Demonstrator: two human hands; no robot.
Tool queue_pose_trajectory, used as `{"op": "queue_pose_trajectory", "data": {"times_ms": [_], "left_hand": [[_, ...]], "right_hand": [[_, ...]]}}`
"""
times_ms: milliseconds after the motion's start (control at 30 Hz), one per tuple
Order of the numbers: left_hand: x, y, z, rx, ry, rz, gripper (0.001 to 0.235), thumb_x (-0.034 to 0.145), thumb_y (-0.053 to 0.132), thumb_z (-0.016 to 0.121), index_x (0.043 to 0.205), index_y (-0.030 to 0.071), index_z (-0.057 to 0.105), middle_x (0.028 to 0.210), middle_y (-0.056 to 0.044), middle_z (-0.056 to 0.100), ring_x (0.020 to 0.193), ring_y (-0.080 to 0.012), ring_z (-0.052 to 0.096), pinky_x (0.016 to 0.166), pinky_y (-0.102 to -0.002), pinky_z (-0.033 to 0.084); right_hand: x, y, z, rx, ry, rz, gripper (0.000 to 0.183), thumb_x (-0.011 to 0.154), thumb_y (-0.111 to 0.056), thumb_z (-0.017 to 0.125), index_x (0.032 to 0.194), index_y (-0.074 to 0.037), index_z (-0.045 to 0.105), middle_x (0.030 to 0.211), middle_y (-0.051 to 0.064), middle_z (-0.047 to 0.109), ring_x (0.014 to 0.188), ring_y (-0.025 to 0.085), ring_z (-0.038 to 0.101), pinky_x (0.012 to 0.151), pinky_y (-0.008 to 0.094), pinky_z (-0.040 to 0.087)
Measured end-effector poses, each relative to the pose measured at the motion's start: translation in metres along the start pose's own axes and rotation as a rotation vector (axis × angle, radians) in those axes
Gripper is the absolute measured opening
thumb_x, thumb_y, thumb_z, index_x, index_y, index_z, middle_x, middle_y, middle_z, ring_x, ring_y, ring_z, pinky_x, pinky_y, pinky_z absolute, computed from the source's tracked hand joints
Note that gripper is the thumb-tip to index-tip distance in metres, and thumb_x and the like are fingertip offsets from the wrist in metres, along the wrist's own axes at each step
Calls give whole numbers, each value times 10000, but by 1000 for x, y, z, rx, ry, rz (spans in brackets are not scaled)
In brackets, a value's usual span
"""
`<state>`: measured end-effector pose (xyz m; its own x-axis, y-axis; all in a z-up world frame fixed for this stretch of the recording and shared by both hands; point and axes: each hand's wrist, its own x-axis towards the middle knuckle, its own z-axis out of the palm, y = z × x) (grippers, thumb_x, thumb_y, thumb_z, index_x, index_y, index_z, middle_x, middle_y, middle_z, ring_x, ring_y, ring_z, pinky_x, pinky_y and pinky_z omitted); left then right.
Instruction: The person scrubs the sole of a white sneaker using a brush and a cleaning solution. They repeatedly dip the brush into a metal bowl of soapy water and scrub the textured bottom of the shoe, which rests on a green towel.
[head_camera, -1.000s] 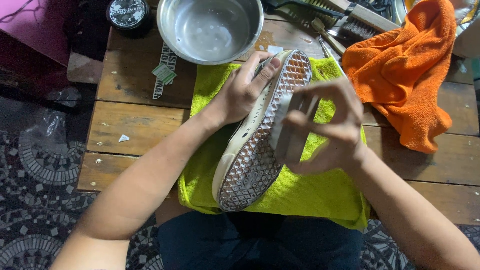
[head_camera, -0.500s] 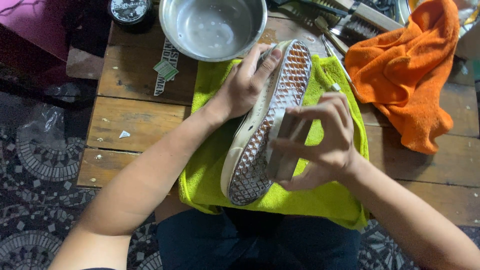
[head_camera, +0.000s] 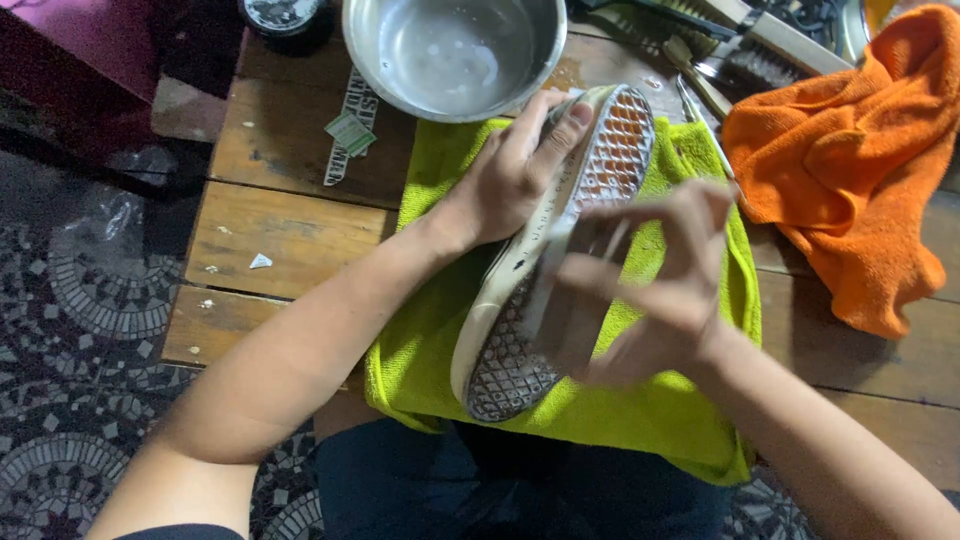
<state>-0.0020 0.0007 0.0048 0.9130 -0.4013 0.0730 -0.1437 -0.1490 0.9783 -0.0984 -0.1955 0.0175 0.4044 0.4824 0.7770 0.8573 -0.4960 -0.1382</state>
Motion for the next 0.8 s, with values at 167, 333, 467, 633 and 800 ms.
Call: {"op": "queue_pose_trajectory", "data": {"times_ms": [167,333,467,633,800], "left_hand": [[-1,9,1,14,-72,-108,927,885,837,326,1400,101,550,632,-2,488,581,-131,500,629,-360,482],[0,3,1,3,-15,-33,854,926,816,347,1338,113,604,960,-61,757,818,-143,658,863,-349,548],[0,-2,1,28,1,-52,835,925,824,322,1331,154,612,1137,-75,830,1008,-179,777,916,-352,561],[-3,2,3,-6,-24,-44,867,904,843,323,1328,128,568,1050,-129,828,880,-194,758,866,-366,566],[-2,-3,3,52,38,0,815,954,811,331,1313,139,621,1219,-99,819,1122,-224,775,1028,-366,516]], "right_hand": [[3,26,-8,-106,-21,277,616,836,-535,915,1273,-110,828,1364,279,657,1287,417,589,1088,578,431],[-12,-25,6,-22,22,179,585,829,-540,912,1210,-107,815,1190,129,699,1022,298,581,1056,547,350],[-9,3,7,-44,26,47,574,849,-755,707,1220,-331,816,1241,143,686,1084,363,577,1119,601,279],[1,25,-6,-135,-8,193,625,848,-579,891,1256,-108,847,1294,262,661,1214,415,624,1075,587,408],[19,-52,3,-1,38,115,294,816,-327,570,1006,-343,795,1119,130,681,890,312,551,949,594,339]]}}
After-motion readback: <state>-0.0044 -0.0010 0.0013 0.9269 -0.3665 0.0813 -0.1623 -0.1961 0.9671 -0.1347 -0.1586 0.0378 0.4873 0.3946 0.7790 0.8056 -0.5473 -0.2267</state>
